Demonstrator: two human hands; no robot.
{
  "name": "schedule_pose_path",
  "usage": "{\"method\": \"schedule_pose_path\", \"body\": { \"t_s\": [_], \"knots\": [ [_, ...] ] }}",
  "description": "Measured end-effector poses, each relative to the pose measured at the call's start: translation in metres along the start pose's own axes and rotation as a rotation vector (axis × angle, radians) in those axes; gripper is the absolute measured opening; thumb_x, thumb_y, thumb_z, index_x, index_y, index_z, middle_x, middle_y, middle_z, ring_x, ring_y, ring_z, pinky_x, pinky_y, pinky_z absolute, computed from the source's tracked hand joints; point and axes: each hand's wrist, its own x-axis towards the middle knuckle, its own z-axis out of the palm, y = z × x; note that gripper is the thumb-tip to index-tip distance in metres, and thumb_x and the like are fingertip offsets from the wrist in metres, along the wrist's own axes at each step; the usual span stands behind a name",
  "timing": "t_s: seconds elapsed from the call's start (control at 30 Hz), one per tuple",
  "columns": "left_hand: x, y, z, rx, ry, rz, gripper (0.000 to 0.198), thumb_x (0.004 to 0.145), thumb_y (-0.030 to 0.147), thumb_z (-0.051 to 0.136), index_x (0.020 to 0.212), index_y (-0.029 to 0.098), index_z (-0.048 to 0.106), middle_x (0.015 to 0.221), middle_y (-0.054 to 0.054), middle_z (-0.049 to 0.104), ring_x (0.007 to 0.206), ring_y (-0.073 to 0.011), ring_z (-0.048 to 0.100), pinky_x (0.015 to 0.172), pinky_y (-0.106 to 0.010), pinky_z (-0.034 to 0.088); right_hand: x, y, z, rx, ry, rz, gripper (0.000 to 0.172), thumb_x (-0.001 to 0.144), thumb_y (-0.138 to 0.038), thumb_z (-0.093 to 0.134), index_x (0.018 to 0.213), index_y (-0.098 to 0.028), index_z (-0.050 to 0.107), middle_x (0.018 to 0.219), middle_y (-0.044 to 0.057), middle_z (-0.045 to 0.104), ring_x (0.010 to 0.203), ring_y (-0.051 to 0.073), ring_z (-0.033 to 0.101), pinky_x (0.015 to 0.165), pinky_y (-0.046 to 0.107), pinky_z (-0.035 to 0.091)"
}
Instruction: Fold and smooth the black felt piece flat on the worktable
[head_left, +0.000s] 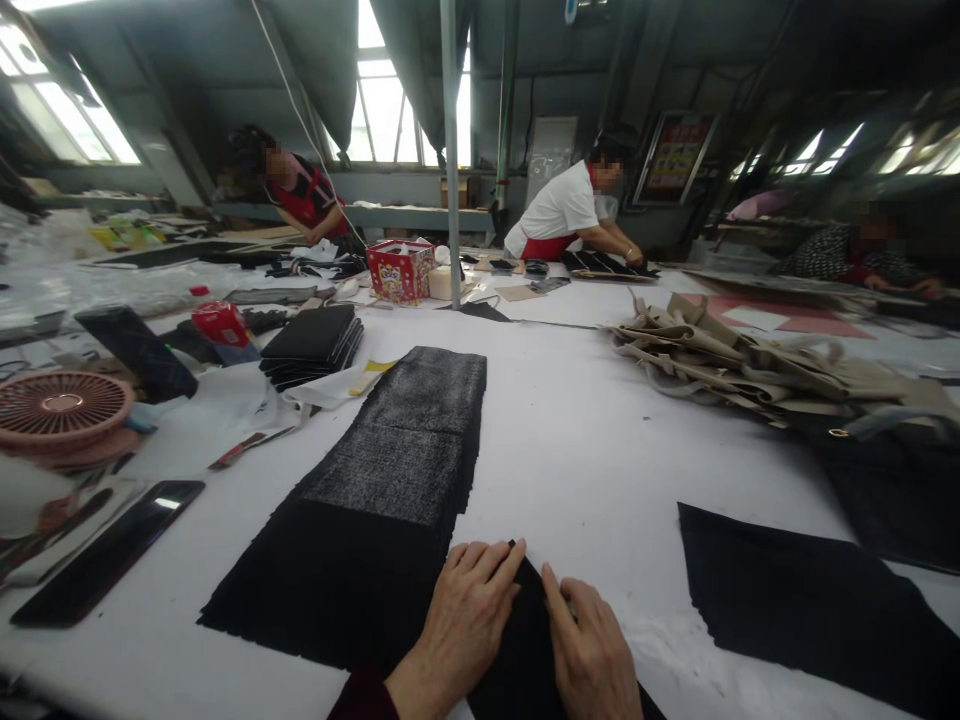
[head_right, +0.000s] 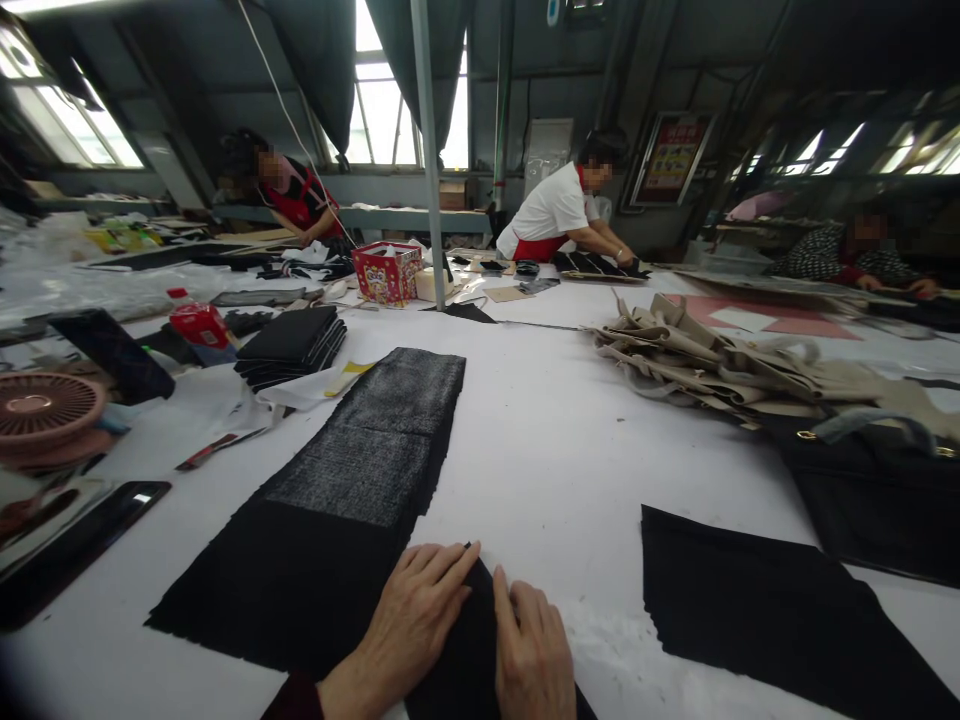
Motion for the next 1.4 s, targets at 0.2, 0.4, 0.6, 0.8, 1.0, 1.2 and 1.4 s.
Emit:
{"method": "schedule_pose_path", "body": {
  "t_s": [0.2, 0.4, 0.6, 0.8, 1.0, 1.2, 1.4],
  "knots": [
    [0.000, -0.002, 0.001, 0.022, 0.014, 0.030, 0.053, 0.096, 0.014, 0.049, 0.147, 0.026, 0.038, 0.130, -0.004, 0.059, 0.107, -0.0234, 0.054, 0.096, -0.041, 0.043, 0.009, 0.011, -0.029, 0.317, -0.247, 0.245, 0.036, 0.096, -0.027, 0.051, 0.131, -0.020, 0.055, 0.100, 0.007, 0.065, 0.091, 0.021, 0.063, 0.079, 0.032, 0.054],
    [-0.001, -0.002, 0.003, 0.003, 0.050, 0.037, 0.049, 0.094, 0.012, 0.049, 0.142, 0.019, 0.041, 0.124, -0.008, 0.061, 0.104, -0.0240, 0.056, 0.093, -0.042, 0.045, 0.035, 0.010, -0.039, 0.394, -0.383, 0.488, 0.026, 0.093, -0.025, 0.053, 0.115, -0.020, 0.065, 0.088, 0.004, 0.066, 0.080, 0.020, 0.064, 0.074, 0.032, 0.051],
    [-0.001, 0.000, 0.002, -0.038, 0.081, 0.040, 0.025, 0.092, 0.010, 0.052, 0.113, 0.022, 0.059, 0.119, -0.004, 0.061, 0.104, -0.0239, 0.056, 0.092, -0.043, 0.044, 0.030, -0.004, 0.001, 0.221, -0.124, 0.332, 0.025, 0.098, -0.017, 0.043, 0.108, -0.017, 0.066, 0.084, 0.005, 0.061, 0.077, 0.019, 0.060, 0.071, 0.032, 0.049],
    [0.003, 0.001, -0.002, -0.015, 0.046, 0.069, 0.032, 0.093, 0.008, 0.048, 0.122, 0.019, 0.056, 0.105, -0.005, 0.063, 0.094, -0.0233, 0.056, 0.086, -0.041, 0.046, 0.019, -0.010, 0.010, 0.023, 0.001, 0.062, 0.033, 0.099, -0.013, 0.037, 0.126, -0.014, 0.057, 0.088, 0.008, 0.057, 0.081, 0.021, 0.055, 0.073, 0.036, 0.050],
    [0.004, -0.002, -0.002, 0.063, -0.013, 0.047, 0.050, 0.095, 0.011, 0.047, 0.143, 0.026, 0.044, 0.121, -0.006, 0.059, 0.103, -0.0237, 0.055, 0.094, -0.042, 0.044, 0.024, -0.013, 0.006, -0.023, -0.006, 0.007, 0.037, 0.099, -0.011, 0.033, 0.130, -0.012, 0.053, 0.086, 0.008, 0.055, 0.079, 0.022, 0.053, 0.069, 0.037, 0.050],
    [0.002, -0.004, 0.002, 0.073, -0.032, 0.015, 0.048, 0.097, 0.014, 0.045, 0.143, 0.028, 0.044, 0.126, -0.004, 0.057, 0.108, -0.0236, 0.053, 0.100, -0.045, 0.039, 0.025, -0.013, 0.007, -0.032, -0.021, -0.027, 0.035, 0.098, -0.009, 0.035, 0.129, -0.009, 0.053, 0.085, 0.008, 0.054, 0.077, 0.021, 0.051, 0.067, 0.036, 0.048],
    [0.003, -0.005, 0.003, 0.076, -0.033, 0.007, 0.048, 0.097, 0.013, 0.044, 0.143, 0.028, 0.044, 0.127, -0.004, 0.057, 0.110, -0.0232, 0.052, 0.101, -0.045, 0.037, 0.025, -0.012, 0.006, -0.040, -0.041, -0.047, 0.036, 0.097, -0.006, 0.034, 0.128, -0.007, 0.053, 0.086, 0.008, 0.054, 0.077, 0.021, 0.050, 0.067, 0.036, 0.048]
  ]
}}
